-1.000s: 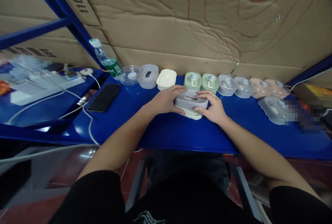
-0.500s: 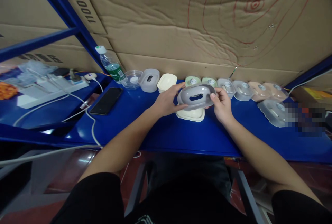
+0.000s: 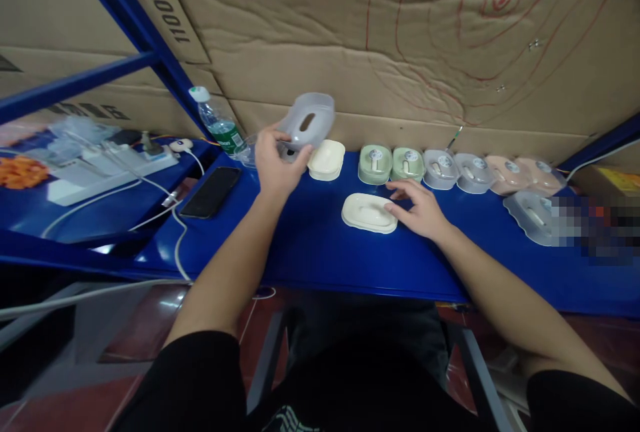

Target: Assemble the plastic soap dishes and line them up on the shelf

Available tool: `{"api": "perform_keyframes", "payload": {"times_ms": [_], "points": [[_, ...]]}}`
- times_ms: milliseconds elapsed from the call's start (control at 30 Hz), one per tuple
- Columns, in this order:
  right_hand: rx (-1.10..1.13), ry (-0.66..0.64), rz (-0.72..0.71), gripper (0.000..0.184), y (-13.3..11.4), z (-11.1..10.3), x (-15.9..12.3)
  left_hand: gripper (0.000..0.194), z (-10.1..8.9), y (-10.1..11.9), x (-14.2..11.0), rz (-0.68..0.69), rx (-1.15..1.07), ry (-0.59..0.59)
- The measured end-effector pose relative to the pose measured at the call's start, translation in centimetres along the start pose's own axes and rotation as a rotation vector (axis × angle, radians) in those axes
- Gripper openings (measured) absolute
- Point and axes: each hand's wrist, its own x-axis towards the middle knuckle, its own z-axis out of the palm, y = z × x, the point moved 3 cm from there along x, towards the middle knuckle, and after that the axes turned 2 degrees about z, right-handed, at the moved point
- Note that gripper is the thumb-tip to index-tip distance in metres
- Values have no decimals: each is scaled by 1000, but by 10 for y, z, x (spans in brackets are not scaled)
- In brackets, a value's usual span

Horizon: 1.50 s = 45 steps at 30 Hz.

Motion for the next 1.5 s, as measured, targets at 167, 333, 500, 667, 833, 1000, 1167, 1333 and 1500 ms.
{"api": "perform_keyframes", "payload": {"times_ms": [167,333,500,667,833,1000,1167,1333,1500], "points": [[-128,-241,-111,45,-1,9,-3,45,-2,-44,13,-206,80,43],[-178,-328,-120,52,2,9,-2,45,9,-54,9,-216,141,-55],[-201,-367,-133,56,0,9,-2,55,11,-48,5,-157,213,-108],[-268,-376,-97,67,4,9,-4,63,11,-43,3,-165,321,-215],[-313,-462,-49,79,5,5,-5,70,13,-45,3,-169,359,-237],[-284,-538,-83,69,2,1,-6,75,16,-48,3,-161,372,-259],[-184,-491,-172,18,-2,6,-5,68,13,-23,-1,64,306,-99],[-111,-313,-202,14,-12,2,-2,39,24,35,-26,555,-86,-365],[-92,-13,-205,13,-13,-16,0,34,33,59,-45,733,-279,-556]]}}
